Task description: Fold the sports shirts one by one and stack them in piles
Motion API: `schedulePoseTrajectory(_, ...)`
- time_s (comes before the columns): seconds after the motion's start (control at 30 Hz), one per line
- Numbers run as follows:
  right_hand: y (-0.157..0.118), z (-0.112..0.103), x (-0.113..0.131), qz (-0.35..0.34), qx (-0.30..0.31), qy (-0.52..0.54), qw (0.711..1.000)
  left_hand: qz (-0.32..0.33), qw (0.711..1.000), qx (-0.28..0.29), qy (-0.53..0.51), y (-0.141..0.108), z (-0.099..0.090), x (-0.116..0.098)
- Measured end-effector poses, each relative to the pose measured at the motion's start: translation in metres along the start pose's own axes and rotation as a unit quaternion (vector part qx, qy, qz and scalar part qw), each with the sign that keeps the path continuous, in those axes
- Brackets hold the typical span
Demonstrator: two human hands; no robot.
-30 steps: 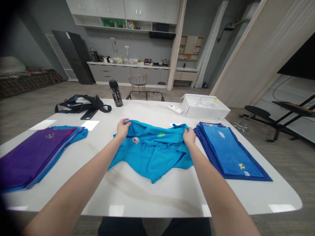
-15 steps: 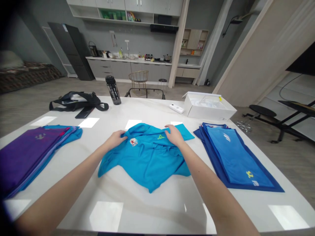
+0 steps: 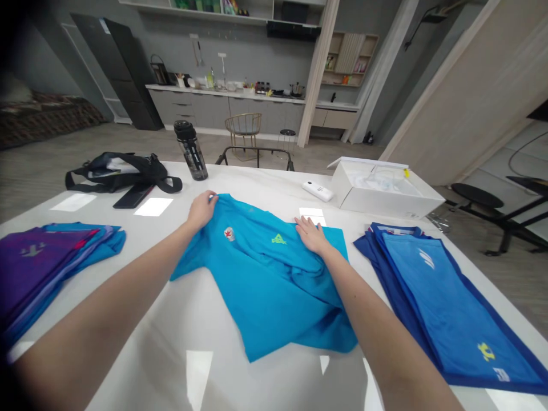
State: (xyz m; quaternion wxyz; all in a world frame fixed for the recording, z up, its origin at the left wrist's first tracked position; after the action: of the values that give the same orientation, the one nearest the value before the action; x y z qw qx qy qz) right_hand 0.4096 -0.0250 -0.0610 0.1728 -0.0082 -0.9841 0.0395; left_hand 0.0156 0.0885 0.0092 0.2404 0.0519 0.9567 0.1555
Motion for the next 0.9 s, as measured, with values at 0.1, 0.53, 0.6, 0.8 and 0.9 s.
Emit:
schedulePoseTrajectory(0.1,0.011,-0.008,-0.026,0.072,-0.035,-0.046,0.996,0.005,0.998,-0.036,0.053,-0.019,0.012,-0.020)
schedulePoseTrajectory(0.53,-0.077,-0.025,0.014,-0.090,-0.219,-0.022,0.971,0.147,0.976,0.114,0.117,-0.188,-0.004,-0.048)
schedulePoseTrajectory(0.6,-0.106,-0.024,0.020,-0.086,-0.214,-0.017,0.973,0.209,0.964,0.152,0.066,-0.224,-0.012,-0.077)
schedulePoseTrajectory(0.8,-0.206,-0.004,0.049,-0.090,-0.175,0.039,0.980,0.340,0.898,0.272,-0.070,-0.322,-0.019,-0.128)
schedulePoseTrajectory(0.9,-0.242,0.013,0.065,-0.084,-0.132,0.052,0.986,0.310,0.914,0.246,-0.096,-0.328,-0.015,-0.125)
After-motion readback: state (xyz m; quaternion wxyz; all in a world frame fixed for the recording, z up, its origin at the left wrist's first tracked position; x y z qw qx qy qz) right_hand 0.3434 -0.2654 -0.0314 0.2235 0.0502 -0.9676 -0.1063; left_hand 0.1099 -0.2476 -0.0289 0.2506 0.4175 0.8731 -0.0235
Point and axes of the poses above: each hand's wrist, its own y-axis towards the middle knuckle, its own z-axis out of the palm, x = y × z, the point moved 4 cm from there along y, towards the middle knuckle, and after that the axes turned 1 degree about z, right-handed, at the moved point
